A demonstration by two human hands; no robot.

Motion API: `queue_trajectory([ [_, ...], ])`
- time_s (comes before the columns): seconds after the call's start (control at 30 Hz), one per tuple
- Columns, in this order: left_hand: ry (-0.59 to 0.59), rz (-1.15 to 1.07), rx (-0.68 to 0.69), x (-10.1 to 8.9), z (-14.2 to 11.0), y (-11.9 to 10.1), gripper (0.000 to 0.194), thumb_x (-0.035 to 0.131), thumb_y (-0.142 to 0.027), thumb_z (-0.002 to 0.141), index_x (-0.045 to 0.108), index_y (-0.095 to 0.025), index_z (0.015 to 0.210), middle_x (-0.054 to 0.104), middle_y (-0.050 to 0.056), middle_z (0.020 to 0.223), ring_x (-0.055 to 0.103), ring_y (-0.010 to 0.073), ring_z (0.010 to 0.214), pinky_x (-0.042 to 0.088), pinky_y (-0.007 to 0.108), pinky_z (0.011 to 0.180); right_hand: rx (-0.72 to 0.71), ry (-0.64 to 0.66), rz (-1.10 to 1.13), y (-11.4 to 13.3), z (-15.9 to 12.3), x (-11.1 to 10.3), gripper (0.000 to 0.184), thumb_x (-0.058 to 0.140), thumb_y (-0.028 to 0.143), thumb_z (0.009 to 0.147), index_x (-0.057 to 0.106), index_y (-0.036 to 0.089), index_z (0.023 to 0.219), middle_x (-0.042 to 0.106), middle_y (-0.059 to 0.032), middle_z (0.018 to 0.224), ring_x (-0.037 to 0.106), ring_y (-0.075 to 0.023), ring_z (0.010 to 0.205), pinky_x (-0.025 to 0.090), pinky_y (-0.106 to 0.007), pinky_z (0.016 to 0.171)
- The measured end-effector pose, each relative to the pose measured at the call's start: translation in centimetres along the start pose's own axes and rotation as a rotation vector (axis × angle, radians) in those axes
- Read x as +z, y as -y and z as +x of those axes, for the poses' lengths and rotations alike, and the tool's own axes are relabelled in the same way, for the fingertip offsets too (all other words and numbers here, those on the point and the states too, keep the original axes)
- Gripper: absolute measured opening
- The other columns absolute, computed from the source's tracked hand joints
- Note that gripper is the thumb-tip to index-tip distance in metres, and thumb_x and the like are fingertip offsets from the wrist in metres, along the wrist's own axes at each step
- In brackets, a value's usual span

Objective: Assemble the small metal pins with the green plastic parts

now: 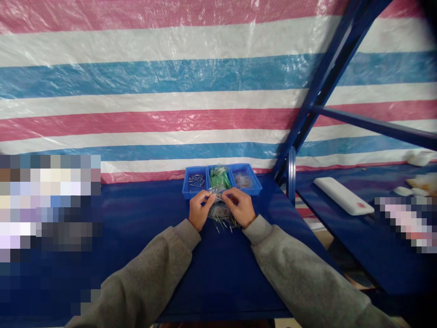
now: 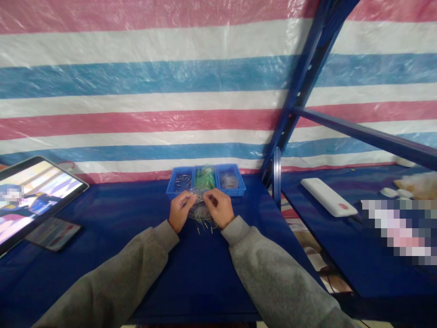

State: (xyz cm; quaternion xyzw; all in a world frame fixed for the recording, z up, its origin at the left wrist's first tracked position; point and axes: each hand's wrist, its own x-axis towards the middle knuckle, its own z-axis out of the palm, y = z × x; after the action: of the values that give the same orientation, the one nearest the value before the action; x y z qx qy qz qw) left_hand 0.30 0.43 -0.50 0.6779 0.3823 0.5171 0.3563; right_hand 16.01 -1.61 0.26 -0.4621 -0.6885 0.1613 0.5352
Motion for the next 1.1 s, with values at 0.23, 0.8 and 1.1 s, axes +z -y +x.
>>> queue_trajectory([
  [0.23,-0.035,-0.165,-0.052,0.2,0.1,-0.2,0.033,0.06,-0.031,0.078,0.047,-0.019,0.106,0.061,0.0,0.074,0.059,0.0113,0.061,0.047,0.022,0.059,0.035,-0.023,0.05,-0.5,-0.1,0.0,0.022,0.042,0.027,0.087,0.061,0.02,0.099,0.06,-0.0022,0.076,0.053,-0.0119,0.056,0.045,-0.025,0.055],
  [0.8,-0.011,0.055,0.147,-0.2,0.1,-0.9,0.019,0.062,-0.033,0.076,0.065,-0.015,0.082,0.059,0.004,0.083,0.055,0.0135,0.073,0.046,0.025,0.066,0.008,-0.006,-0.01,-0.1,0.0,0.0,0.018,0.051,0.034,0.084,0.061,0.019,0.081,0.063,-0.0033,0.075,0.055,-0.014,0.062,0.045,-0.026,0.058],
  [1.1,0.006,-0.128,-0.011,0.2,-0.1,0.3,0.03,0.062,-0.031,0.077,0.047,-0.017,0.099,0.061,-0.001,0.068,0.058,0.0117,0.061,0.048,0.024,0.061,-0.022,0.018,0.053,0.0,-0.2,-0.1,0.02,0.044,0.023,0.086,0.062,0.02,0.092,0.063,-0.0023,0.077,0.057,-0.0128,0.061,0.047,-0.027,0.063],
])
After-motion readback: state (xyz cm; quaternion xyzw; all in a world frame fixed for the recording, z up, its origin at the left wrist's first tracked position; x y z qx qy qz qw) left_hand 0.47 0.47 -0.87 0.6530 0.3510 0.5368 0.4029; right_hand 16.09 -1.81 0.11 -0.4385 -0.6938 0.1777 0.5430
